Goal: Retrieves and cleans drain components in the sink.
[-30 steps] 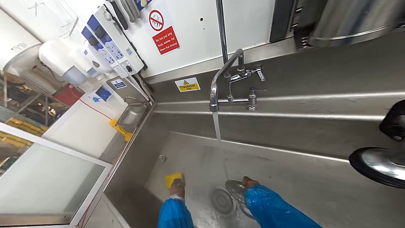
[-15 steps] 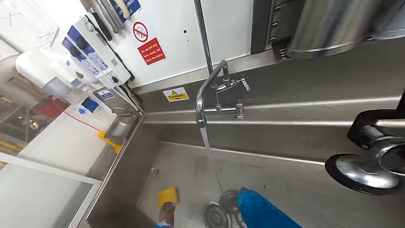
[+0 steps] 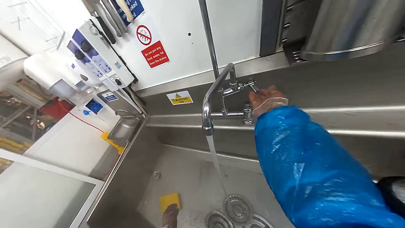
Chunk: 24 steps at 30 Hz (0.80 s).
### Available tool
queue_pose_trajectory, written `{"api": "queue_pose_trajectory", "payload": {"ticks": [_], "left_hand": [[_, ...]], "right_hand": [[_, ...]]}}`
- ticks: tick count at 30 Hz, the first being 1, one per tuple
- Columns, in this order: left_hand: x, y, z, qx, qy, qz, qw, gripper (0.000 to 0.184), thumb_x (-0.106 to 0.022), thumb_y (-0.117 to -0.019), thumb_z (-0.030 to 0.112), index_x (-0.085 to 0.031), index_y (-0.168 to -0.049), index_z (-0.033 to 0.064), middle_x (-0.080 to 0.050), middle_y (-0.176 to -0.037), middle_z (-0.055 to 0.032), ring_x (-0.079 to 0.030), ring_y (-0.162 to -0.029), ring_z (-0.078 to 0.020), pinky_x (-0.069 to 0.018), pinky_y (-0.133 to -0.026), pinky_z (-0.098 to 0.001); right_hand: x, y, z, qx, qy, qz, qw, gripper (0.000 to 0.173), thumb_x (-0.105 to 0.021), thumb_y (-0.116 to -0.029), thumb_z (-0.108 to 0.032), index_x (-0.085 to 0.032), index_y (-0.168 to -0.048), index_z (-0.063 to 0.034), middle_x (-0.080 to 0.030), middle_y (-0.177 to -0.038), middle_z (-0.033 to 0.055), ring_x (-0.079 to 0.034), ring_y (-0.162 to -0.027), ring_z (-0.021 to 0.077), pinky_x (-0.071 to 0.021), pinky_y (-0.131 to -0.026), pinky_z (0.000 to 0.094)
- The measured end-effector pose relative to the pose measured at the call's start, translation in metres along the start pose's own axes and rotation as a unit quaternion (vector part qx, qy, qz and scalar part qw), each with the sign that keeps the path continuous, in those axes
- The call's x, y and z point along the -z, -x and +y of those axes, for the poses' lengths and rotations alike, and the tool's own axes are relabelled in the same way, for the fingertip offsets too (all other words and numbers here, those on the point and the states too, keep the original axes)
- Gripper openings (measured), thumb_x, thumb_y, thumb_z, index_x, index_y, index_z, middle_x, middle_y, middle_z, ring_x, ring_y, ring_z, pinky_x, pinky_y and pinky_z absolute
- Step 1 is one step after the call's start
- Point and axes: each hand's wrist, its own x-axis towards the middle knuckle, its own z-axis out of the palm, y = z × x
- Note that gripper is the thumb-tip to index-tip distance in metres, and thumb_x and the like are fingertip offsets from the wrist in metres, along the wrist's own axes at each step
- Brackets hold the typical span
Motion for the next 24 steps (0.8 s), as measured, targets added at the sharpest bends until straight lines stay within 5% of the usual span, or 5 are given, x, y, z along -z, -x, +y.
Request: {"api": "queue_pose_trajectory", "payload": {"ticks": [5,9,13,18,24], "left_hand": [[0.007,-0.014,-0.025,-0.017,-0.022,-0.029,0.999,0.033,-0.05,-0.1054,0.004,-0.056,-0.133,-0.0113,-0.054,-0.141,-0.0303,-0.05,-0.135,-0.0394,-0.0367,-0.115,-0.0482],[0.012,-0.012,-0.024,-0.016,-0.01,-0.02,1.0,0.032,-0.051,-0.1048,0.003,-0.056,-0.133,-0.0115,-0.054,-0.141,-0.0304,-0.051,-0.134,-0.0394,-0.0373,-0.115,-0.0479],[0.018,0.0,-0.016,-0.024,-0.028,-0.024,0.999,0.041,-0.053,-0.1038,0.004,-0.049,-0.143,-0.0085,-0.047,-0.15,-0.0286,-0.044,-0.141,-0.039,-0.0342,-0.117,-0.0492],[0.051,0.042,0.026,-0.109,-0.003,-0.078,0.991,0.06,-0.061,-0.0998,0.008,-0.037,-0.154,-0.0011,-0.037,-0.159,-0.0239,-0.04,-0.145,-0.0362,-0.0352,-0.117,-0.0503],[0.116,0.113,0.036,-0.329,0.369,-0.384,0.78,0.069,-0.073,-0.0872,0.051,-0.058,-0.145,0.0162,-0.063,-0.14,-0.0153,-0.062,-0.126,-0.0354,-0.0517,-0.104,-0.0536]], "right_hand": [[-0.015,0.013,-0.022,0.033,0.045,-0.035,0.998,0.05,-0.026,-0.1141,-0.039,-0.022,-0.156,-0.0129,-0.055,-0.128,0.0082,-0.061,-0.101,0.0117,-0.051,-0.085,0.0247],[-0.038,0.027,-0.032,0.06,0.161,-0.052,0.984,0.056,-0.031,-0.1129,-0.036,-0.018,-0.165,-0.0204,-0.034,-0.16,0.0116,-0.043,-0.14,0.0189,-0.0415,-0.11,0.0351],[-0.056,0.034,-0.034,0.032,0.157,-0.022,0.987,0.073,-0.046,-0.1073,-0.052,-0.023,-0.161,-0.0079,-0.025,-0.165,0.0148,-0.029,-0.151,0.0234,-0.0301,-0.121,0.039],[-0.026,0.067,-0.052,0.143,0.375,-0.124,0.908,0.067,-0.054,-0.1065,-0.038,-0.03,-0.159,-0.0044,-0.037,-0.161,0.0216,-0.047,-0.141,0.0291,-0.0429,-0.112,0.0419],[0.153,0.216,-0.009,-0.172,0.142,-0.342,0.913,0.038,-0.043,-0.1072,-0.047,-0.07,-0.124,-0.0259,-0.076,-0.116,-0.0072,-0.073,-0.102,0.0099,-0.0632,-0.081,0.0313]]}}
